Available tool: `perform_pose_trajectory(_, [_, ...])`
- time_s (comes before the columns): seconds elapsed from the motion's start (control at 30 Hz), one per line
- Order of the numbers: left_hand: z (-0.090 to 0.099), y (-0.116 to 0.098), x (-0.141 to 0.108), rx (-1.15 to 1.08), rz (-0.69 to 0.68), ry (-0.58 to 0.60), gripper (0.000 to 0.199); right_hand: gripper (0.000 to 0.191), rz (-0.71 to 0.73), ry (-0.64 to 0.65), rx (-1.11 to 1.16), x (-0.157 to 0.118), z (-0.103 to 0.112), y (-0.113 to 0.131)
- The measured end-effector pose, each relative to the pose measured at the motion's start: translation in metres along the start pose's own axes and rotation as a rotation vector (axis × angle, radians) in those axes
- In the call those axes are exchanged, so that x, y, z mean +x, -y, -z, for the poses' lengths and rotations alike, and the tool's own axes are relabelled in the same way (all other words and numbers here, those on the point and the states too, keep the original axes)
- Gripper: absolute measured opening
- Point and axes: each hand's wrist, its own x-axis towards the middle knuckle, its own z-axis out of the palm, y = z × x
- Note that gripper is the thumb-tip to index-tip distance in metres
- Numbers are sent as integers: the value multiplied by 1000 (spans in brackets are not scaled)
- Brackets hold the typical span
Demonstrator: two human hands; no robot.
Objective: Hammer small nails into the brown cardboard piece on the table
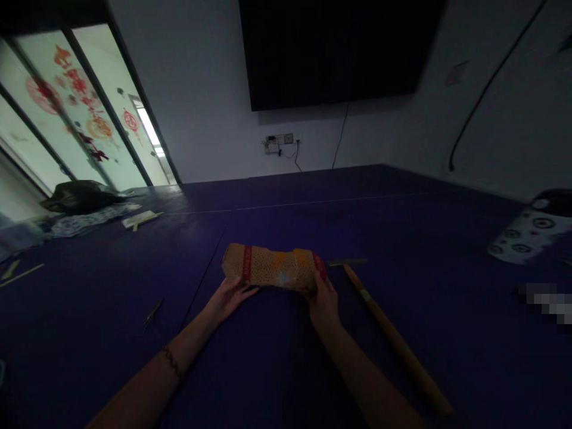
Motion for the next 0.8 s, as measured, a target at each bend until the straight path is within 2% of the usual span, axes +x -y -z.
perform_pose_trajectory(0.13, [-3, 4, 0, 55, -60, -83, 59, 41, -20, -22, -7, -6, -4, 2])
perform_pose_trajectory(0.4, [-6, 7, 2, 116, -117, -266, 46, 34, -7, -62, -7, -10, -5, 1])
perform_pose_trajectory(0.63, [-8, 11, 1, 115, -115, -316, 41, 44, 26, -90, -45, 0, 0, 0])
perform_pose_trajectory(0.8, [-9, 12, 0, 130, -111, -301, 41, 50, 61, -52, -134, 12, 8, -5])
